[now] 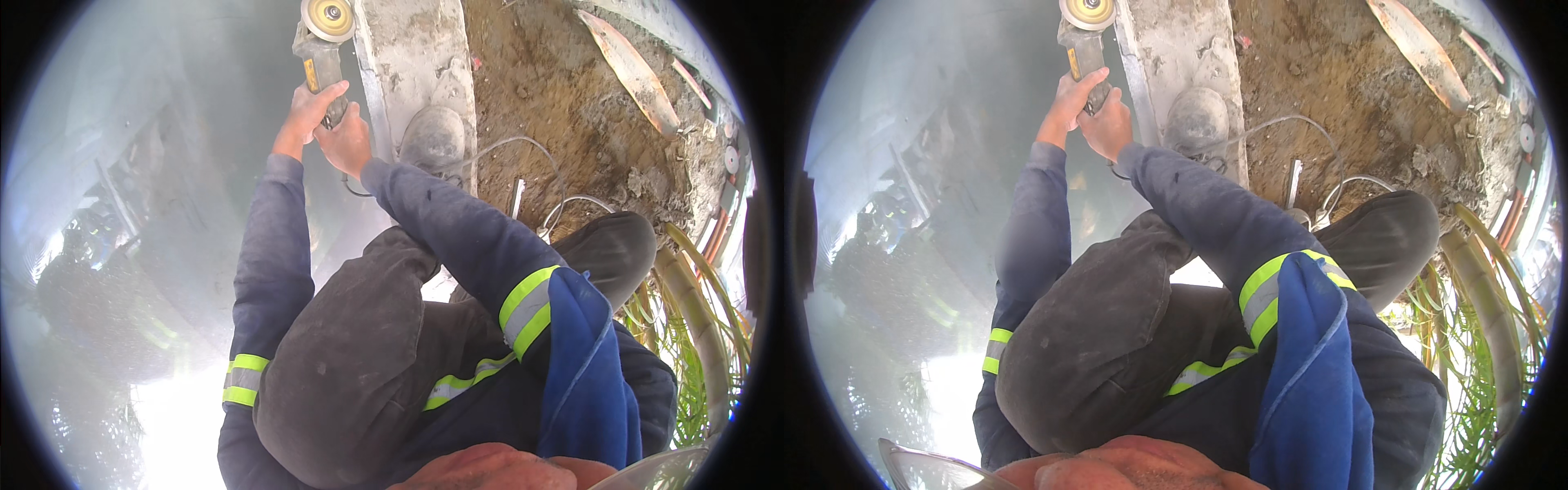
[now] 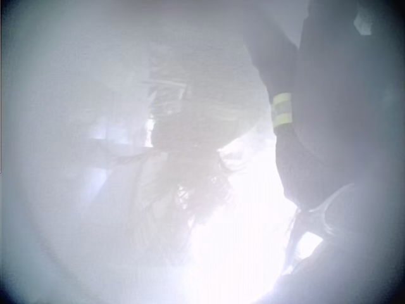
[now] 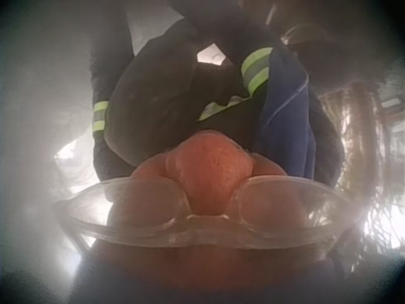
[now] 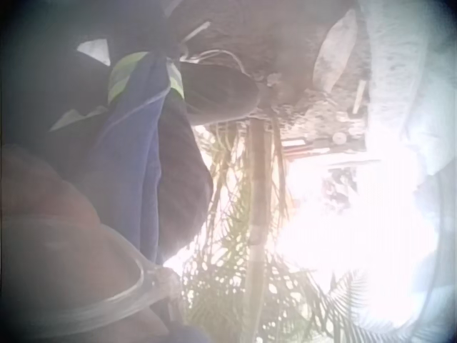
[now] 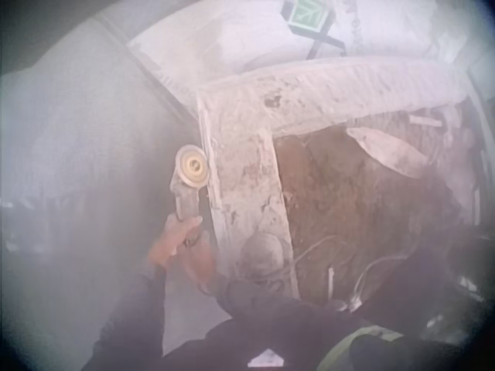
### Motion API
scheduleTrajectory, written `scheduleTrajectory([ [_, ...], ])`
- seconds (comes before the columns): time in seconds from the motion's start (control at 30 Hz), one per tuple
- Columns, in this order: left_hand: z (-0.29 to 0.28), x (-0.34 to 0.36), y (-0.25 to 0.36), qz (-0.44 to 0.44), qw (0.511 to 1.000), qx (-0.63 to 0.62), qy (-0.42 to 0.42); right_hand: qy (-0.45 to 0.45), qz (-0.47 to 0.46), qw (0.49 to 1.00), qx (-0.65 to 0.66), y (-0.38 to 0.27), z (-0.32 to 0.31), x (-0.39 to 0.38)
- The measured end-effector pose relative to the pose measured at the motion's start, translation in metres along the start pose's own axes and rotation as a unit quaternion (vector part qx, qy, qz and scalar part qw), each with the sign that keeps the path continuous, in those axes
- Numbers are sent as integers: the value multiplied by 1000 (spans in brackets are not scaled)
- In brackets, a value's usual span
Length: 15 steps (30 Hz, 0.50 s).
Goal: The person uses an angle grinder to cut and smooth the edges of a concrete structure. They hold the tool with both hands and move it along the vertical and horizontal edges, generating dust.
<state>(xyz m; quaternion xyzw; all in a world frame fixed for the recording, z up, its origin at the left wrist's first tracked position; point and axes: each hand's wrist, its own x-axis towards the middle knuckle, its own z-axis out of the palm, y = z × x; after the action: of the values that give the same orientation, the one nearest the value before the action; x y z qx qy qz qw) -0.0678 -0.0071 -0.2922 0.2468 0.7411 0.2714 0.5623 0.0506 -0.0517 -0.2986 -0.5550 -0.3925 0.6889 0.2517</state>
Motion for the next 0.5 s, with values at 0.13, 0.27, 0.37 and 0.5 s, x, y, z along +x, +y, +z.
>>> scheduleTrajectory([
  [0.13, 5, 4, 12, -5, 1000, 12, -5, 5, 15, 1000, 12, -6, -3, 8],
  [0.27, 2, 10, 14, 9, 1000, 11, -18, 3, 16, 1000, 14, -10, -2, 14],
  [0.37, -1, 17, 19, -4, 999, 25, -29, 7, 20, 1000, 13, -14, -2, 18],
  [0.5, -2, 19, 22, 4, 999, 20, -29, 25, 2, 1000, 11, -10, 3, 22],
])
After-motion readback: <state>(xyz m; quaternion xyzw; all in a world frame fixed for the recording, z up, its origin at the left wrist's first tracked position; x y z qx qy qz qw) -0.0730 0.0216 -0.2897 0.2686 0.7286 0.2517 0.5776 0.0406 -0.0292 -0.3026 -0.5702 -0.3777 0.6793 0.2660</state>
